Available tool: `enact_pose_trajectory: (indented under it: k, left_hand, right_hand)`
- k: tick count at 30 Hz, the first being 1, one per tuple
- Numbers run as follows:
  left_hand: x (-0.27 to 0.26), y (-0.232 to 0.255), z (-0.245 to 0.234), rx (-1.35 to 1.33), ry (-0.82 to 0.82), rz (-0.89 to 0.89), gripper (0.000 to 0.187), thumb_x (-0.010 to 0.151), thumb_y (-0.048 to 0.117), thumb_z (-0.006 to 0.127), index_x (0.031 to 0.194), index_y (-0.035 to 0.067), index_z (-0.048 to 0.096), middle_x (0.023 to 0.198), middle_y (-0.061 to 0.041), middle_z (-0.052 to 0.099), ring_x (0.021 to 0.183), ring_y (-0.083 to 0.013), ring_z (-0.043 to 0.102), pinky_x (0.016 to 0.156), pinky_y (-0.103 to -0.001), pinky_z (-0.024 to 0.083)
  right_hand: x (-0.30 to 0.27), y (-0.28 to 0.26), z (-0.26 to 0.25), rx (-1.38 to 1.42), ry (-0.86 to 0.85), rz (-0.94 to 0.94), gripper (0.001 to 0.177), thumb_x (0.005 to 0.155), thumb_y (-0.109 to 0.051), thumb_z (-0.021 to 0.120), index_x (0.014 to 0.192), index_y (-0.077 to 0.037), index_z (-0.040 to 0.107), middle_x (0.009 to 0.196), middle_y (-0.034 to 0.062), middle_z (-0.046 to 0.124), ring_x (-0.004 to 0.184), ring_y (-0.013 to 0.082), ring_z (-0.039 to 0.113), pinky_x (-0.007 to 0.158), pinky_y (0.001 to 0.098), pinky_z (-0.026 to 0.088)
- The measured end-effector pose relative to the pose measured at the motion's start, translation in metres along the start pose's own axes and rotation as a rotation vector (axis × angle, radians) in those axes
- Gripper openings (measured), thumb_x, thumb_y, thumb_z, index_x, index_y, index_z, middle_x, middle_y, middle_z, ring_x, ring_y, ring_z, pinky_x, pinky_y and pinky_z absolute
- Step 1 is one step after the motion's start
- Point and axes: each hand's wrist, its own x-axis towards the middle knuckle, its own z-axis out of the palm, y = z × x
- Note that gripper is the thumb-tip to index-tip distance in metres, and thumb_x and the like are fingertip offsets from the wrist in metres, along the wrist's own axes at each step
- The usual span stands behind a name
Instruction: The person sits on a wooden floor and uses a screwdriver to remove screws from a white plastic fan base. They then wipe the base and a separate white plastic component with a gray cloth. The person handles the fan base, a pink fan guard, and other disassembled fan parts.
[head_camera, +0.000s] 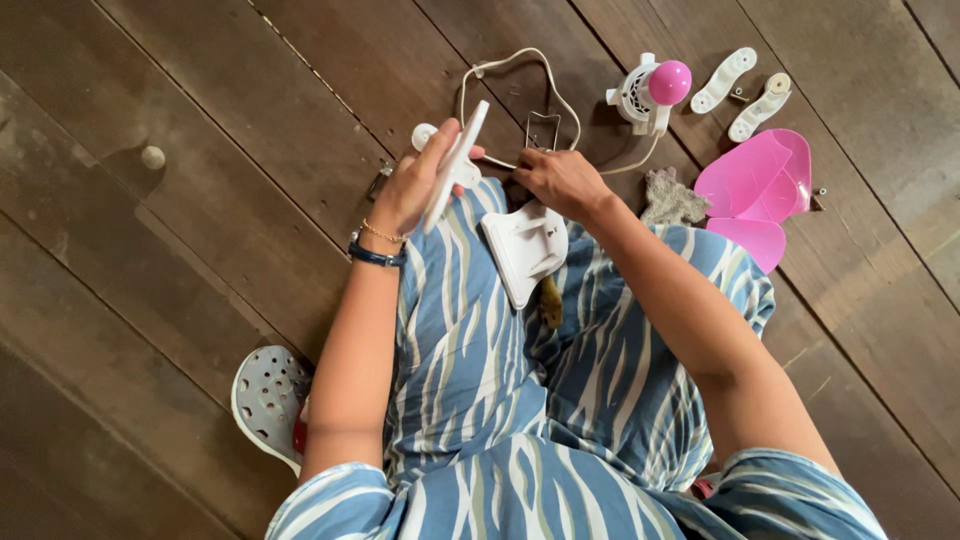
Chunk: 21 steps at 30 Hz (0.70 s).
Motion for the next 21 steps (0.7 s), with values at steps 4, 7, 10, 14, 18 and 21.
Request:
enact_pose_trajectory:
  k: [4, 7, 10, 14, 18, 21]
  left_hand:
    - [0.011, 0.001, -0.004, -0.246, -0.133, 0.009, 0.068, 0.096, 0.063, 0.046, 0.132, 0.007, 0.063, 0.106, -0.005, 0.077, 0.068, -0.0057, 0.063, 0.052, -0.020, 0.050]
    - [0.016, 0.001, -0.004, -0.393, -0.213, -0.019, 0.067, 0.096, 0.059, 0.047, 0.133, 0.005, 0.061, 0.106, -0.008, 0.077, 0.067, -0.0078, 0.065, 0.051, -0.022, 0.053]
    - [0.028, 0.000, 0.012, -0.244, -0.224, -0.010, 0.067, 0.108, 0.054, 0.053, 0.132, -0.006, 0.067, 0.099, -0.011, 0.073, 0.069, -0.0082, 0.063, 0.055, -0.023, 0.052]
    - [0.049, 0.003, 0.053, -0.371, -0.342, -0.103, 0.059, 0.105, 0.050, 0.056, 0.132, -0.001, 0.068, 0.101, -0.009, 0.075, 0.071, -0.0106, 0.066, 0.062, -0.026, 0.056]
    - [0.064, 0.012, 0.094, -0.519, -0.459, -0.215, 0.052, 0.104, 0.050, 0.059, 0.128, 0.005, 0.068, 0.098, -0.006, 0.073, 0.075, -0.0144, 0.070, 0.067, -0.031, 0.060]
    - [0.077, 0.016, 0.118, -0.581, -0.540, -0.257, 0.050, 0.103, 0.051, 0.060, 0.125, 0.007, 0.070, 0.096, -0.007, 0.074, 0.077, -0.0185, 0.073, 0.068, -0.036, 0.062]
  right_hand:
    - [-0.004, -0.004, -0.007, 0.113, 0.012, 0.052, 0.020, 0.089, -0.008, 0.062, 0.107, -0.008, 0.072, 0.106, 0.0095, 0.066, 0.088, 0.0328, 0.071, 0.071, 0.0429, 0.057]
    - [-0.011, -0.014, -0.029, 0.309, 0.038, 0.143, 0.020, 0.088, -0.005, 0.067, 0.107, -0.006, 0.073, 0.098, 0.0124, 0.066, 0.083, 0.0356, 0.069, 0.070, 0.0458, 0.055]
    - [-0.025, -0.020, -0.060, 0.478, 0.149, 0.170, 0.014, 0.086, -0.005, 0.073, 0.100, -0.003, 0.074, 0.093, 0.0134, 0.068, 0.081, 0.0352, 0.069, 0.071, 0.0439, 0.056]
    - [-0.063, -0.010, -0.098, 0.580, 0.274, 0.331, 0.014, 0.086, -0.001, 0.073, 0.099, -0.003, 0.075, 0.092, 0.0132, 0.071, 0.079, 0.0277, 0.071, 0.070, 0.0365, 0.057]
    - [-0.115, 0.022, -0.112, 0.753, 0.407, 0.610, 0.013, 0.090, -0.003, 0.076, 0.103, -0.003, 0.076, 0.091, 0.0108, 0.072, 0.076, 0.0167, 0.068, 0.066, 0.0300, 0.054]
    - [-0.148, 0.068, -0.107, 0.641, 0.618, 0.723, 0.015, 0.093, 0.002, 0.071, 0.106, -0.002, 0.077, 0.092, 0.0082, 0.077, 0.082, 0.0093, 0.071, 0.073, 0.0262, 0.055]
